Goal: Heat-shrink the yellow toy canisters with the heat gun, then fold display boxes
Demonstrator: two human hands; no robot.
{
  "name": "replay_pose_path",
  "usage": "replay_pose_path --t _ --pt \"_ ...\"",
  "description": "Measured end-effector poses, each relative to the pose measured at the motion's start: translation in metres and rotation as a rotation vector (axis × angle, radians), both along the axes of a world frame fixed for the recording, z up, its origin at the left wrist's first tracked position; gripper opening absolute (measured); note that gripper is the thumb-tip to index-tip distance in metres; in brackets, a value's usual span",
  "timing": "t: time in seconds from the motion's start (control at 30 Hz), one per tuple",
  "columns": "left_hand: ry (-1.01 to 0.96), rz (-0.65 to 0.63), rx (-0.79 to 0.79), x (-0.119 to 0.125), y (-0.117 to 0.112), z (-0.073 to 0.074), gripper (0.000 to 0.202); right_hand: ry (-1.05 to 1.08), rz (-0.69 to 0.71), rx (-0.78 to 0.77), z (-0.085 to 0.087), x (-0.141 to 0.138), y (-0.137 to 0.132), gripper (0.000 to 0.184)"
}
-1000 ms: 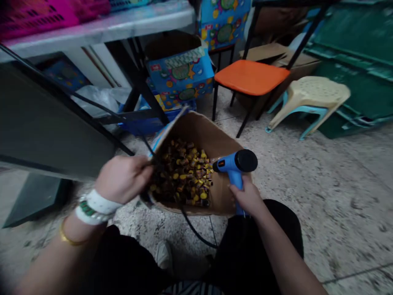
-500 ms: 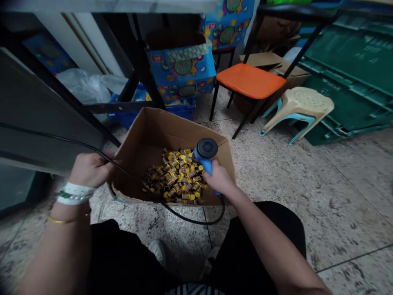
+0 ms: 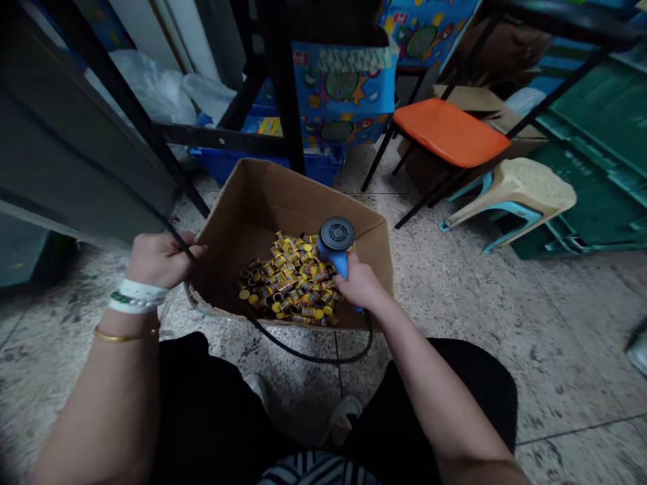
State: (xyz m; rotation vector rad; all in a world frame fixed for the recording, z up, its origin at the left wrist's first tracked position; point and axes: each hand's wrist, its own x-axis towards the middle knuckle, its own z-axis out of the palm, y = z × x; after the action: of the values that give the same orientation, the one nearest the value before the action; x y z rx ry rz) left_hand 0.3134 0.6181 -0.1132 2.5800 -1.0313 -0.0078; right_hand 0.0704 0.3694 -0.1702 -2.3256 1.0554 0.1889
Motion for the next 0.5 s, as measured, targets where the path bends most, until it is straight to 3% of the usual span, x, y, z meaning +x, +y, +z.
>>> replay_pose_path --t 0.17,0.23,0.4,0.5 --pt "0.003 -0.031 0.009 0.005 0.002 -0.004 0.032 -0.058 0.112 0.496 0.002 -0.004 0.015 0.036" --pt "0.034 -0.039 -0.003 0.007 0.005 -0.004 0.033 -0.126 0.091 0.475 -0.002 0.012 0.02 0.035" --pt "0.083 -0.018 -0.032 0.009 0.013 -0.004 0.035 -0.183 -0.06 0.223 -0.011 0.052 0.006 0.037" --pt "0.044 -0.01 0.033 0.007 0.013 -0.004 0.033 -0.163 -0.011 0.166 -0.012 0.066 -0.004 0.036"
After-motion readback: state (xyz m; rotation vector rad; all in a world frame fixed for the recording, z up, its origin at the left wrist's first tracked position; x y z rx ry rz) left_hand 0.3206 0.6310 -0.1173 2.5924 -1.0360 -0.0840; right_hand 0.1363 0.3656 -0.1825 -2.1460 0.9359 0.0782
